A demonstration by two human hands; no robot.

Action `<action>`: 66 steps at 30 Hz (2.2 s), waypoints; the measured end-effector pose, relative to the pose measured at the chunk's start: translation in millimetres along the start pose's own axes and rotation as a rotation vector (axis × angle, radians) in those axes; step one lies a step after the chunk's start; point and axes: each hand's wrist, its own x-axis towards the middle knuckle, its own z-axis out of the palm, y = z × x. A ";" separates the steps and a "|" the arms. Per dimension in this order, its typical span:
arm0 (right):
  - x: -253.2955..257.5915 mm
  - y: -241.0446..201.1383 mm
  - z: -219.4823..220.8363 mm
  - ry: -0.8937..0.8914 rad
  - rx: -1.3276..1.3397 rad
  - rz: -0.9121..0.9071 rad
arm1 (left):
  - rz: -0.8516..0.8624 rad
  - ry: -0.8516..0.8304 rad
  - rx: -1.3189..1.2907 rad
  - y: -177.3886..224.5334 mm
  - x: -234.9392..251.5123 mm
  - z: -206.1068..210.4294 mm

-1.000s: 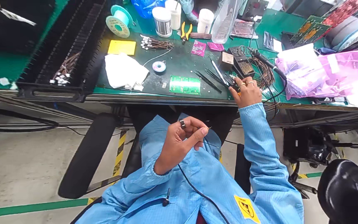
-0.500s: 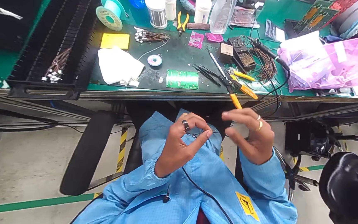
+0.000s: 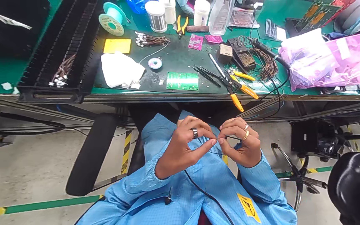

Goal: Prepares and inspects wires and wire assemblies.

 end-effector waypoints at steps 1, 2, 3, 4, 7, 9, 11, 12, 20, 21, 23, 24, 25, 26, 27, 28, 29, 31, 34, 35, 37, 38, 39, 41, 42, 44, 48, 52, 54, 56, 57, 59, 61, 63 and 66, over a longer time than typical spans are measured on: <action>-0.6 0.4 0.9 -0.005 -0.014 0.000 | 0.011 -0.021 0.008 -1.8 -0.4 -0.6; -0.9 0.8 1.8 -0.011 -0.029 -0.002 | 0.025 -0.028 0.008 -4.0 -0.9 -0.8; -1.3 0.8 2.5 -0.020 -0.042 -0.001 | 0.038 -0.026 0.002 -6.4 -1.3 -1.0; -1.6 0.5 2.7 -0.033 -0.059 0.001 | 0.051 -0.023 -0.004 -8.9 -1.6 -1.3; -1.8 -1.2 2.2 -0.088 -0.102 0.014 | 0.080 -0.047 -0.013 -15.0 -1.7 -4.0; -1.4 -1.1 2.8 -0.102 -0.116 0.020 | 0.085 -0.057 -0.006 -17.4 -1.4 -6.5; -1.8 -1.4 3.3 -0.106 -0.139 0.025 | 0.084 -0.060 0.002 -18.8 -1.0 -7.8; -2.0 -1.8 3.6 -0.104 -0.155 0.028 | 0.082 -0.059 0.006 -19.3 -0.7 -7.9; -2.2 -2.8 6.7 -0.063 -0.258 0.051 | 0.058 -0.001 0.057 -20.8 0.9 -3.4; -2.3 -1.8 7.0 -0.055 -0.267 0.054 | 0.055 0.005 0.059 -21.3 1.1 -2.3; -2.7 0.7 7.1 -0.037 -0.280 0.057 | 0.043 -0.011 0.068 -22.5 0.9 -1.9; -2.6 1.8 6.6 -0.030 -0.284 0.057 | 0.034 -0.046 0.061 -22.8 1.3 -3.9; -2.5 2.3 5.9 -0.023 -0.287 0.056 | 0.019 -0.106 0.039 -22.4 2.3 -7.9; -2.5 2.1 5.3 -0.018 -0.284 0.053 | 0.003 -0.178 -0.003 -21.9 4.1 -13.3; -2.3 1.7 5.1 -0.015 -0.279 0.046 | -0.007 -0.258 -0.058 -21.8 6.6 -19.7; -2.1 1.0 5.4 -0.012 -0.270 0.033 | -0.009 -0.333 -0.120 -22.1 9.7 -26.0; -2.2 -0.1 5.7 -0.007 -0.261 0.018 | -0.002 -0.397 -0.178 -23.2 12.9 -31.3; -2.5 -2.5 6.2 -0.001 -0.250 -0.012 | 0.035 -0.500 -0.286 -28.3 19.8 -38.7; -3.0 -3.7 8.4 0.007 -0.239 -0.057 | 0.105 -0.496 -0.327 -36.0 25.2 -36.3; -3.0 -3.9 9.2 0.009 -0.241 -0.067 | 0.133 -0.469 -0.303 -37.9 25.2 -33.1; -3.3 -3.7 10.3 0.004 -0.251 -0.076 | 0.167 -0.424 -0.249 -40.4 23.3 -27.5; -3.4 -3.7 10.4 0.001 -0.250 -0.080 | 0.179 -0.407 -0.235 -41.0 21.9 -25.5; -3.4 -3.9 10.4 -0.001 -0.248 -0.082 | 0.192 -0.385 -0.225 -41.3 20.7 -23.6; -3.8 -5.4 11.4 -0.011 -0.243 -0.085 | 0.215 -0.348 -0.219 -41.0 18.7 -21.2; -3.8 -6.2 12.3 -0.017 -0.243 -0.084 | 0.223 -0.334 -0.207 -40.4 18.2 -21.1; -4.2 -7.5 14.3 -0.031 -0.256 -0.082 | 0.236 -0.313 -0.164 -39.2 17.7 -22.3; -4.9 -8.2 16.4 -0.067 -0.285 -0.069 | 0.225 -0.301 -0.096 -39.1 17.4 -25.7; -4.5 -7.0 17.3 -0.079 -0.321 -0.064 | 0.197 -0.283 -0.040 -39.7 18.2 -25.2; -4.1 -5.8 18.2 -0.067 -0.349 -0.059 | 0.172 -0.267 -0.018 -39.3 18.0 -24.4; -3.5 -3.7 19.4 -0.043 -0.388 -0.056 | 0.138 -0.235 -0.014 -39.1 18.1 -22.8; -3.1 -2.6 20.0 -0.032 -0.407 -0.053 | 0.122 -0.218 -0.013 -39.2 18.0 -21.7; -2.9 -0.6 21.1 -0.017 -0.436 -0.045 | 0.090 -0.184 -0.008 -40.0 16.8 -18.8; -2.9 1.4 21.5 -0.017 -0.447 -0.030 | 0.066 -0.145 -0.009 -41.0 14.7 -15.2; -3.2 4.8 21.8 -0.008 -0.448 -0.019 | 0.047 -0.116 -0.005 -42.0 12.5 -11.7; -3.5 9.9 21.2 -0.002 -0.428 -0.006 | 0.021 -0.169 0.021 -42.0 10.0 -11.8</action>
